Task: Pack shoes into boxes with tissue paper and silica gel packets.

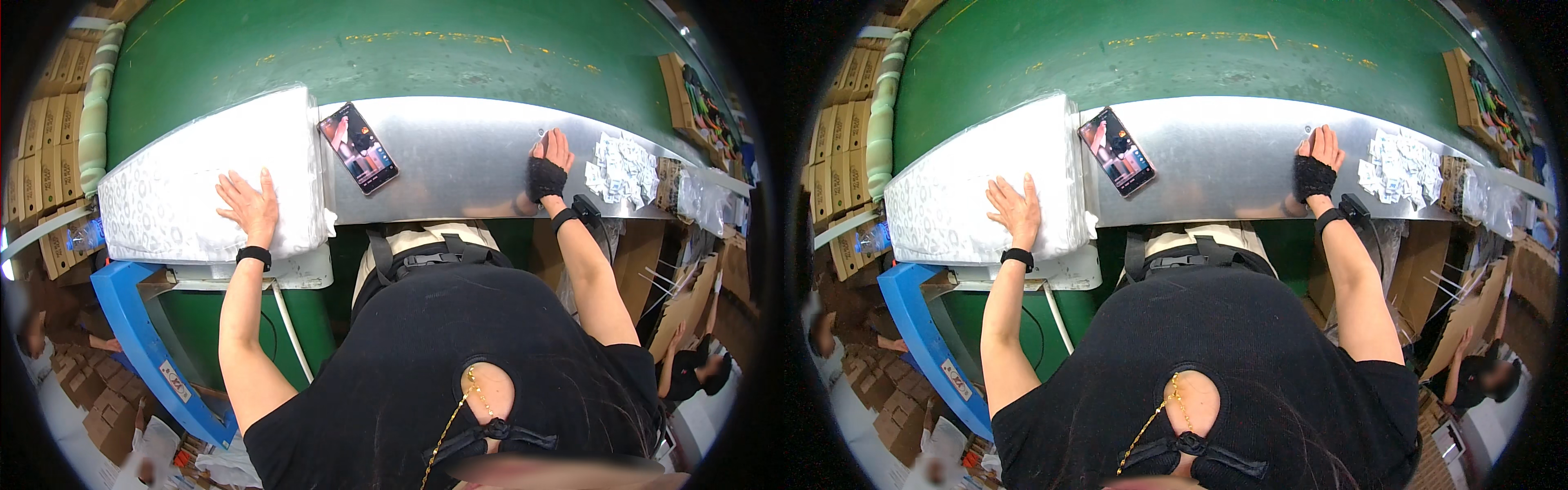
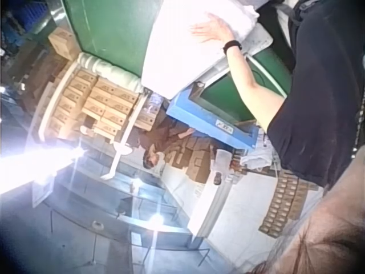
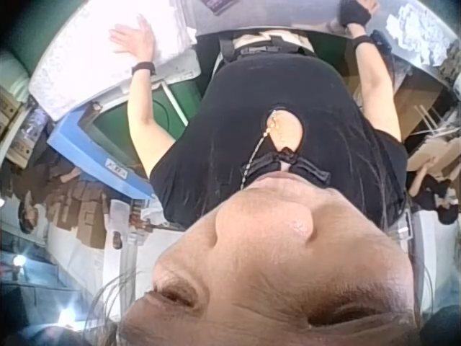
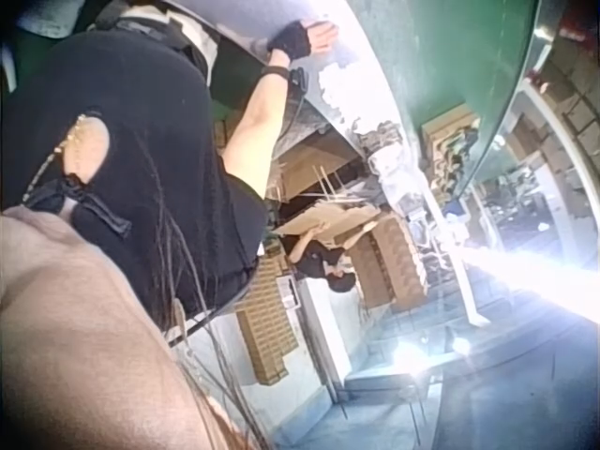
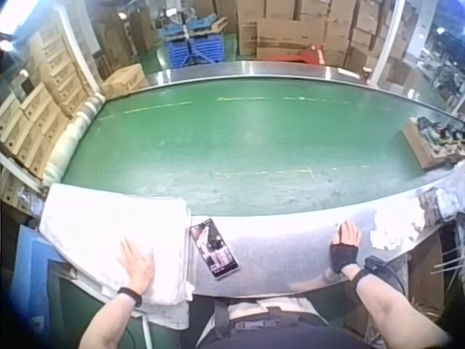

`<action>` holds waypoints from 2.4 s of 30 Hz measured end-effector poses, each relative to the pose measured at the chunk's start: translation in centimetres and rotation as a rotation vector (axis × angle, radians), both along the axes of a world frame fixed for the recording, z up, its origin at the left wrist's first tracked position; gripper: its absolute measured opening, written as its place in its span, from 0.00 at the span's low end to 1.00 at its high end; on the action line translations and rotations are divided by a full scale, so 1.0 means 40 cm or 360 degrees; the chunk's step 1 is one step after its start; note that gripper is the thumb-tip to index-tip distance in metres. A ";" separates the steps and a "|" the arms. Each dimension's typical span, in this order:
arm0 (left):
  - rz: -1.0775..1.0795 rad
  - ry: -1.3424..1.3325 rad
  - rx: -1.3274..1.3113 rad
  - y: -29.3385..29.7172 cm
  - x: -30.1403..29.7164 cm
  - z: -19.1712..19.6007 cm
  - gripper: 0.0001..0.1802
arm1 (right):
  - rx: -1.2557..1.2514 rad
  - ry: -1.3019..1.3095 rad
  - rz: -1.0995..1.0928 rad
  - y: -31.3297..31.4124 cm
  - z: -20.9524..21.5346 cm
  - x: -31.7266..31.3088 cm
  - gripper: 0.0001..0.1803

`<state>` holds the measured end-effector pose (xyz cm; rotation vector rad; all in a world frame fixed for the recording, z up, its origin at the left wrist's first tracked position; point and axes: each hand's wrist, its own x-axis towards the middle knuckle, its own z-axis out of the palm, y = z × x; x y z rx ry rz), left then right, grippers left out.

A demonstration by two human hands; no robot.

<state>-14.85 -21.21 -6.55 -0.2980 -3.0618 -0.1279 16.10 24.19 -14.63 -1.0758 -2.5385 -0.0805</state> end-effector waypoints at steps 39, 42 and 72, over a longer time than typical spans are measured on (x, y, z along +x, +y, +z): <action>0.0007 0.0052 0.0029 0.004 0.004 -0.002 0.36 | 0.0005 -0.0027 -0.0020 0.007 -0.006 0.005 0.23; 0.0010 0.0045 0.0046 0.010 0.008 0.000 0.36 | 0.0011 -0.0012 -0.0030 0.009 -0.006 0.004 0.22; 0.0010 0.0058 0.0060 0.005 0.004 0.002 0.36 | 0.0059 0.0050 -0.0006 -0.001 0.005 -0.006 0.21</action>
